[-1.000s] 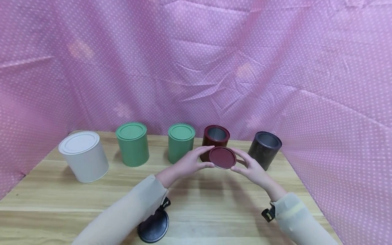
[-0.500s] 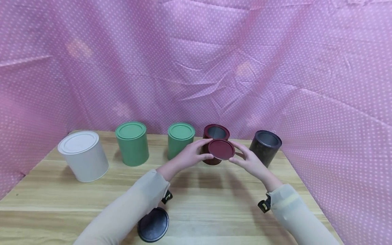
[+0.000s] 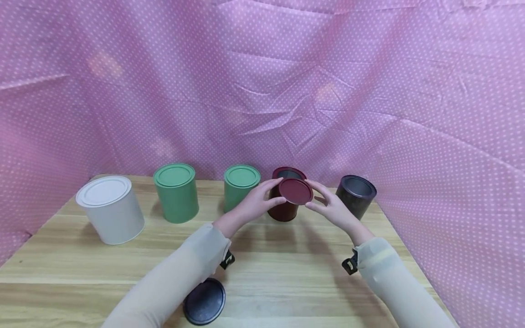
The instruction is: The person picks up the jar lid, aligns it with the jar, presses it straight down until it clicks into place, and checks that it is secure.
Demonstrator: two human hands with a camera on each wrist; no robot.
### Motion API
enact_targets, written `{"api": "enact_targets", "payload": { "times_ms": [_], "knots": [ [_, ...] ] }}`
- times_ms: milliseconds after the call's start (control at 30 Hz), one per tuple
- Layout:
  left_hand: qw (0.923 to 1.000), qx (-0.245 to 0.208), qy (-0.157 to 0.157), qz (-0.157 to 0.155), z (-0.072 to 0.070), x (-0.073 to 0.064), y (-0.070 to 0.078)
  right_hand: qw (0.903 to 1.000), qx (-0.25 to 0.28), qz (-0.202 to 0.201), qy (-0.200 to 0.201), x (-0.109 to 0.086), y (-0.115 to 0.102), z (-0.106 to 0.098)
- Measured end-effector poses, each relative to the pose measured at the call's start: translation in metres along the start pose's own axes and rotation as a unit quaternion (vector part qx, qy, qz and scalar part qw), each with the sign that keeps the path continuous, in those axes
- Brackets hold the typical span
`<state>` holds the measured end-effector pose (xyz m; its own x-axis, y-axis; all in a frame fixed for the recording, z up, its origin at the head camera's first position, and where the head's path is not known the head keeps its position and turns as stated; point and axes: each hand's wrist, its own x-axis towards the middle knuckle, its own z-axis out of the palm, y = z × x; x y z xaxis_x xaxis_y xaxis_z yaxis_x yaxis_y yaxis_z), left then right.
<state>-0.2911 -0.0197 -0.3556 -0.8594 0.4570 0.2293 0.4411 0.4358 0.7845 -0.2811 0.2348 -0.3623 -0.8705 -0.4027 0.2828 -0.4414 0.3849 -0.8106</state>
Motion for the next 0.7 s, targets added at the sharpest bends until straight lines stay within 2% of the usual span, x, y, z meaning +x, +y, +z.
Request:
{"api": "enact_targets", "payload": {
  "times_ms": [300, 567, 700],
  "knots": [
    [0.9997, -0.009, 0.021, -0.008, -0.004, 0.013, -0.005, 0.9994, 0.02, 0.027, 0.006, 0.017, 0.001, 0.0],
    [0.9991, -0.022, 0.021, -0.031, -0.009, 0.023, -0.009, 0.9988, 0.012, 0.043, 0.022, 0.03, 0.003, -0.002],
    [0.9992, -0.025, 0.019, -0.026, -0.009, 0.027, -0.009, 0.9982, 0.014, 0.052, 0.025, 0.034, 0.006, -0.002]
  ]
}}
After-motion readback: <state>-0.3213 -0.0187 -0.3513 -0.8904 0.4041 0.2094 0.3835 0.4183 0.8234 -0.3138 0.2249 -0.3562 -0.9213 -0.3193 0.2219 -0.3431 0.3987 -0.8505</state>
